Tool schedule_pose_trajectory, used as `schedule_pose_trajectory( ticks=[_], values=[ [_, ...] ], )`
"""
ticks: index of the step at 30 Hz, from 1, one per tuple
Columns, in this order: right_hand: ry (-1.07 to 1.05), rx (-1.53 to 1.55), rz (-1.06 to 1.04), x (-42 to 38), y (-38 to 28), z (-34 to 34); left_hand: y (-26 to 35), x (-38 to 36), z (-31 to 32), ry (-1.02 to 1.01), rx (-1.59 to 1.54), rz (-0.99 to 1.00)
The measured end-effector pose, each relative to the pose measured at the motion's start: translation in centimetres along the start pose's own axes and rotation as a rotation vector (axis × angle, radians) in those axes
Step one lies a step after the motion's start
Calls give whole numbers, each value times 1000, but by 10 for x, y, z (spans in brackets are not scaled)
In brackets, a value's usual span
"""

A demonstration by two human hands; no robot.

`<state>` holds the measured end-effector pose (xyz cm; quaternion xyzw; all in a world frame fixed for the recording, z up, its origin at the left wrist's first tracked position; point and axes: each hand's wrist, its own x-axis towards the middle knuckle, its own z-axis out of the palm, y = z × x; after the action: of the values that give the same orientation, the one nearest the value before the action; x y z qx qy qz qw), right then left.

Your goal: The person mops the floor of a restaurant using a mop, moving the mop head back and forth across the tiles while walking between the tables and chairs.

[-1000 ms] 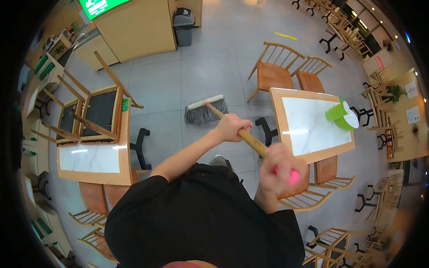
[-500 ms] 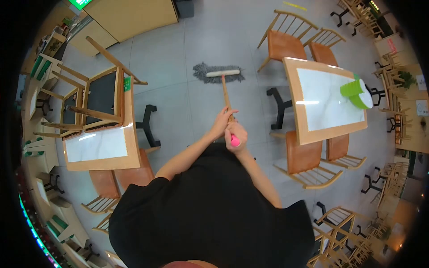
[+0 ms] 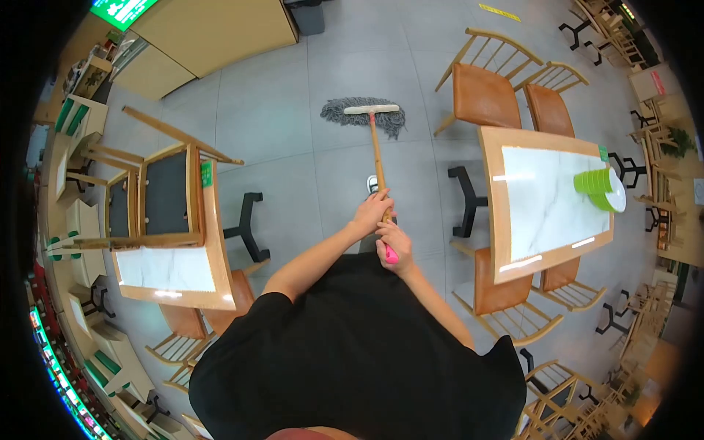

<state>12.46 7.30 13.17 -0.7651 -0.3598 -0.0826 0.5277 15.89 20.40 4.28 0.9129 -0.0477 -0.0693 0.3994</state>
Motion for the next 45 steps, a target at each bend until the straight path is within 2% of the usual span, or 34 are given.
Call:
schedule_pose_trajectory(
  ticks=[5,7,9,10,12,15,17,19,21,22,24,27,30,31,33,36,38,40,41,42,45],
  values=[
    [63,110,150,101,109,18,-78,156,-8,31,-141,-106],
    [29,122,178,155,157,23,-82,230,-52,-16,-787,-546],
    [-51,97,182,205,202,29,-101,285,-91,-86,-483,-408],
    [-81,73,144,231,218,30,-120,305,-108,-118,136,-34],
    [-150,46,106,275,232,31,-167,343,-102,27,-123,-21],
    [-303,19,61,299,232,34,-156,354,-134,-62,-919,-592],
    [-462,-43,0,299,226,34,-186,326,-106,24,-734,-396],
    [-532,-81,-42,257,227,46,-178,288,-92,49,-640,-320],
    [-551,-106,-50,208,199,44,-156,228,-75,20,-326,-188],
    [-539,-108,-45,183,176,41,-149,198,-66,21,-13,-30],
    [-511,-118,27,127,142,45,-125,143,-55,-113,8,-100],
    [-616,-151,-91,75,87,53,-112,58,-26,-29,-53,-179],
    [-765,-63,-235,49,34,72,-128,-22,9,161,-508,-341],
    [-709,-11,-341,51,12,78,-119,-51,7,228,-615,-374],
    [-801,152,-357,35,-29,90,-94,-126,-5,355,-674,-399],
    [-853,382,-452,34,-92,102,-73,-220,-27,-83,-1877,-837],
    [-902,525,-494,31,-127,108,-11,-242,-79,-28,-2123,-963],
    [-923,619,-532,30,-154,117,27,-246,-118,51,-2210,-998],
    [-937,653,-564,27,-164,125,33,-244,-125,70,-2250,-995],
    [-951,684,-594,25,-171,132,12,-245,-115,48,-2328,-1005],
    [-800,713,-534,45,-166,134,-20,-219,-101,-260,-2894,-709]
  ],
)
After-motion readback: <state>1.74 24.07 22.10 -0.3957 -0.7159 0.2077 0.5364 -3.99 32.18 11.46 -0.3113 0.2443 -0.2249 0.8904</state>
